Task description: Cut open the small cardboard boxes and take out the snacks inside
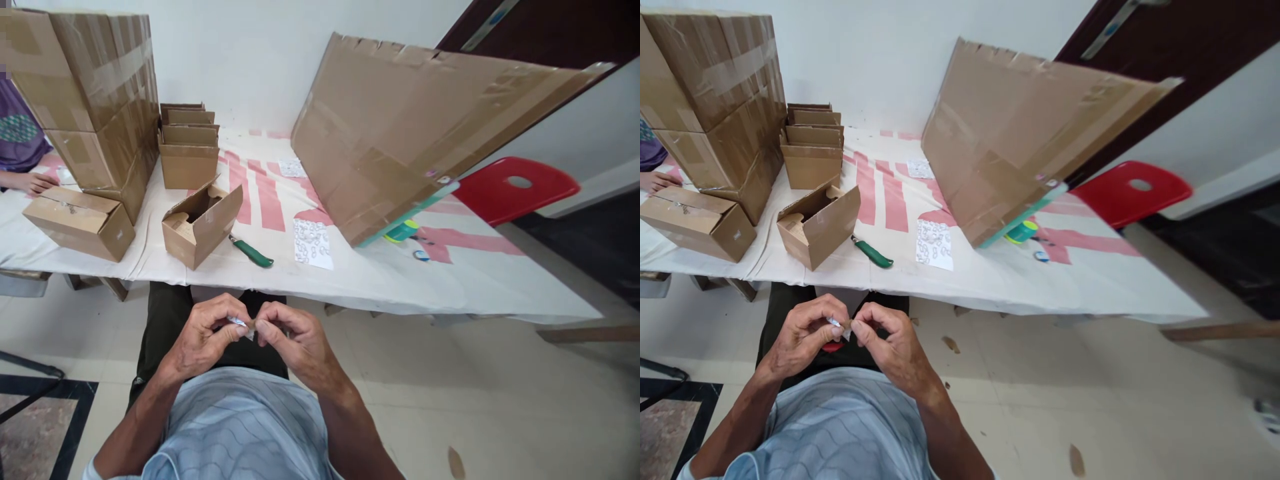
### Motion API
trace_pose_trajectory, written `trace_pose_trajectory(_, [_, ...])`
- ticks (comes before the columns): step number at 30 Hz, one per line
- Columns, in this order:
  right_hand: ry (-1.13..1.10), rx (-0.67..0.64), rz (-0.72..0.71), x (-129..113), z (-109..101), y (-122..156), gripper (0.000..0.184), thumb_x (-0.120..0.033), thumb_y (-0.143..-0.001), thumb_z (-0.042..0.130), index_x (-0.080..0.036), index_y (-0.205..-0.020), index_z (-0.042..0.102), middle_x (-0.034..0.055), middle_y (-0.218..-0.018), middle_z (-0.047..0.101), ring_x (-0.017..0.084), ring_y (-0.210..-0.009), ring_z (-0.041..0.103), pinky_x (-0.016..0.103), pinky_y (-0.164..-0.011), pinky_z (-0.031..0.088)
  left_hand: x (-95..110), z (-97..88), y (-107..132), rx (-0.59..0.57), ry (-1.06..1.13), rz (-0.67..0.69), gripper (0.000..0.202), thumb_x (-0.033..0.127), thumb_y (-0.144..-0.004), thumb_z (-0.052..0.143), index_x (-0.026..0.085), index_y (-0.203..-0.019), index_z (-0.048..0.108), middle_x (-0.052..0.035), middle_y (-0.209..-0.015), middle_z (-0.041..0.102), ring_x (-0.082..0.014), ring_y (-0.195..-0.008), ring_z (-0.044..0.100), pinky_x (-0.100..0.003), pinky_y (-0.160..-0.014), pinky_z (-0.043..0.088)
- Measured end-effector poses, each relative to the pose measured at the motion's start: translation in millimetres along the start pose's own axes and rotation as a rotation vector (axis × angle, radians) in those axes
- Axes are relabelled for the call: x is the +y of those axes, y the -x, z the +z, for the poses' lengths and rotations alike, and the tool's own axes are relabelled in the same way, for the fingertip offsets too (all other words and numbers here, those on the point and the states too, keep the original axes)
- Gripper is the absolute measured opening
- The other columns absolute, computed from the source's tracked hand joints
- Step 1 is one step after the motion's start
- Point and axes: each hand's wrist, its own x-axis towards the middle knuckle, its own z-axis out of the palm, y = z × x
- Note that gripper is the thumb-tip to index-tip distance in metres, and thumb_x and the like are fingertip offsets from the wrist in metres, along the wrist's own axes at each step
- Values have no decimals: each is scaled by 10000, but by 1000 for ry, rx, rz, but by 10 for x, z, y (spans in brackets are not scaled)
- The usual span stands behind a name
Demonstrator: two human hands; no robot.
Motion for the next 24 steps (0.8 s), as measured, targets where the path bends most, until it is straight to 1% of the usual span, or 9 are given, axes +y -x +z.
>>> trace_pose_trajectory(3, [-121,-13,67,45,2,4,335,-410,-954,678,-209,-690,629,-13,-625,618,127,-569,553,257,-578,442,2,29,12,-13,27,5,155,263,-995,685,157,-885,713,-58,-883,670,-154,-791,622,-265,-723,493])
trace_pose_trajectory(8, [-321,-68,179,109,16,4,439,-564,-893,736,-210,-667,606,-21,-562,585,123,-532,520,257,-559,441,11,84,12,-3,106,-32,132,294,-984,706,163,-988,694,-40,-891,665,-132,-734,604,-251,-691,495])
trace_pose_trajectory(11, [-434,-91,244,157,41,-3,501,-634,-835,782,-211,-651,584,-31,-542,567,111,-499,483,250,-522,419,30,94,-9,-11,66,18,132,294,-985,714,163,-994,705,-62,-926,686,-149,-785,626,-260,-711,502])
trace_pose_trajectory(13, [-515,-94,271,193,63,-8,523,-631,-795,826,-210,-639,559,-31,-564,577,102,-503,479,236,-504,404,48,93,-25,-23,42,62,125,289,-989,711,164,-995,712,-73,-941,698,-161,-809,642,-271,-726,511])
trace_pose_trajectory(15, [-596,-110,294,223,88,-11,520,-621,-759,868,-204,-668,572,-28,-605,602,100,-527,508,225,-514,419,61,94,-40,-25,26,105,116,280,-992,708,165,-990,715,-72,-926,703,-163,-804,651,-280,-734,521])
trace_pose_trajectory(18, [-685,-183,355,247,135,1,510,-657,-755,864,-193,-804,659,-20,-649,636,114,-550,565,230,-535,467,61,106,-70,-13,-20,158,109,278,-999,698,171,-998,723,-69,-903,717,-169,-796,668,-297,-747,544])
trace_pose_trajectory(21, [-779,-243,401,253,199,24,542,-693,-762,841,-185,-876,691,-16,-649,630,128,-531,584,251,-521,505,42,112,-112,-15,-79,231,132,301,-1000,703,191,-1057,749,-95,-961,766,-239,-958,710,-399,-885,574])
trace_pose_trajectory(23, [-840,-205,394,257,241,31,535,-680,-758,851,-186,-890,695,-25,-639,609,120,-503,563,251,-502,513,29,93,-132,-9,-122,276,160,307,-992,717,211,-1106,776,-116,-1052,783,-280,-1081,698,-476,-987,550])
trace_pose_trajectory(24, [-861,-160,382,259,257,29,520,-661,-753,864,-189,-891,693,-29,-640,602,114,-493,549,246,-490,509,23,74,-136,-5,-146,278,182,302,-990,721,224,-1140,786,-128,-1123,775,-284,-1113,686,-485,-1004,541])
